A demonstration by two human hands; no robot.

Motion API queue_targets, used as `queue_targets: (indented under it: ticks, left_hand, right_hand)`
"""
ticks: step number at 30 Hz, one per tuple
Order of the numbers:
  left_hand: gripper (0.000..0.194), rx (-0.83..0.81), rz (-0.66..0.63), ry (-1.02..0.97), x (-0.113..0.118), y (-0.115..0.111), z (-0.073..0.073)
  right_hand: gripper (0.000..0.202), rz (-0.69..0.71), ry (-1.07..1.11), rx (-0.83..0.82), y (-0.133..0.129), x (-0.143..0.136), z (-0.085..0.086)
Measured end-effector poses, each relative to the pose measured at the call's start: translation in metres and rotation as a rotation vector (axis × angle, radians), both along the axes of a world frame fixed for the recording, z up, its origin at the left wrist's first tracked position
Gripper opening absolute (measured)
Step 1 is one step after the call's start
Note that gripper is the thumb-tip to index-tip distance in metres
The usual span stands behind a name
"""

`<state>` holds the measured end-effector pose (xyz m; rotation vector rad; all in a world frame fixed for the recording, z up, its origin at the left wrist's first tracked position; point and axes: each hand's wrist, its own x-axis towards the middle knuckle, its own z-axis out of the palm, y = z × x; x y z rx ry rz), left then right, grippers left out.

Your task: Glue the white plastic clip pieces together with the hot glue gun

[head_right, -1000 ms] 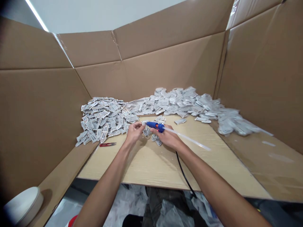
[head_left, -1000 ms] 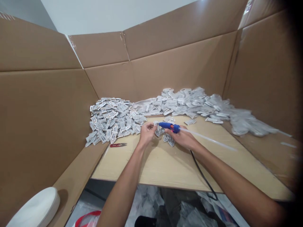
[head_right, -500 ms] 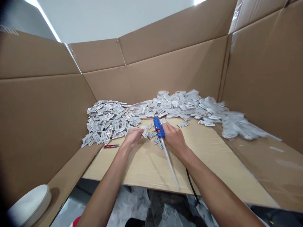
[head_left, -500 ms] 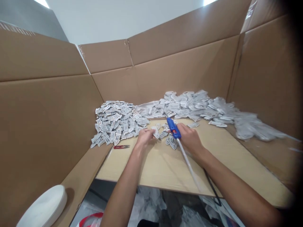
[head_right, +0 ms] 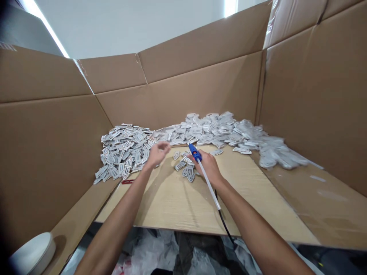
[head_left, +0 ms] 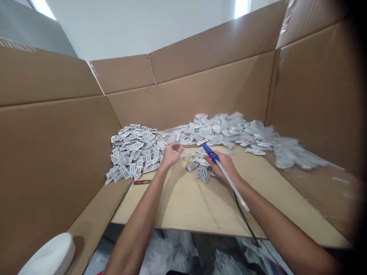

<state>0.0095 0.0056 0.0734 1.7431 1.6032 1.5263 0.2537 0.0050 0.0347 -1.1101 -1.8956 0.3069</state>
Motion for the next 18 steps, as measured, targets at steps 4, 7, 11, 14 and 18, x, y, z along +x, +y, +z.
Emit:
queue_targets:
  ticks: [4, 7, 11, 14, 18]
  left_hand:
    - [0.031, -0.161, -0.156, 0.354, 0.027, -0.011, -0.055]
    - [0.026, -0.168, -0.135, 0.379, 0.026, -0.013, -0.065]
    - [0.035, -0.219, -0.064, 0.108, 0.005, -0.016, -0.053]
    - [0.032, -0.322, -0.012, -0.140, -0.021, -0.029, -0.039]
    - [0.018, -0.371, 0.049, -0.122, -0.055, -0.063, -0.014]
  right_hand:
    - [0.040, 0.027, 0.018, -0.040, -0.002, -0.002, 0.002]
    - [0.038, 0.045, 0.021, -0.058, -0.006, -0.005, 0.004]
    - [0.037, 0.072, 0.004, -0.063, -0.008, -0.006, 0.004]
    - [0.038, 0.080, 0.007, -0.053, -0.008, -0.007, 0.003]
    - [0.040, 0.089, 0.017, -0.045, -0.009, -0.011, 0.002]
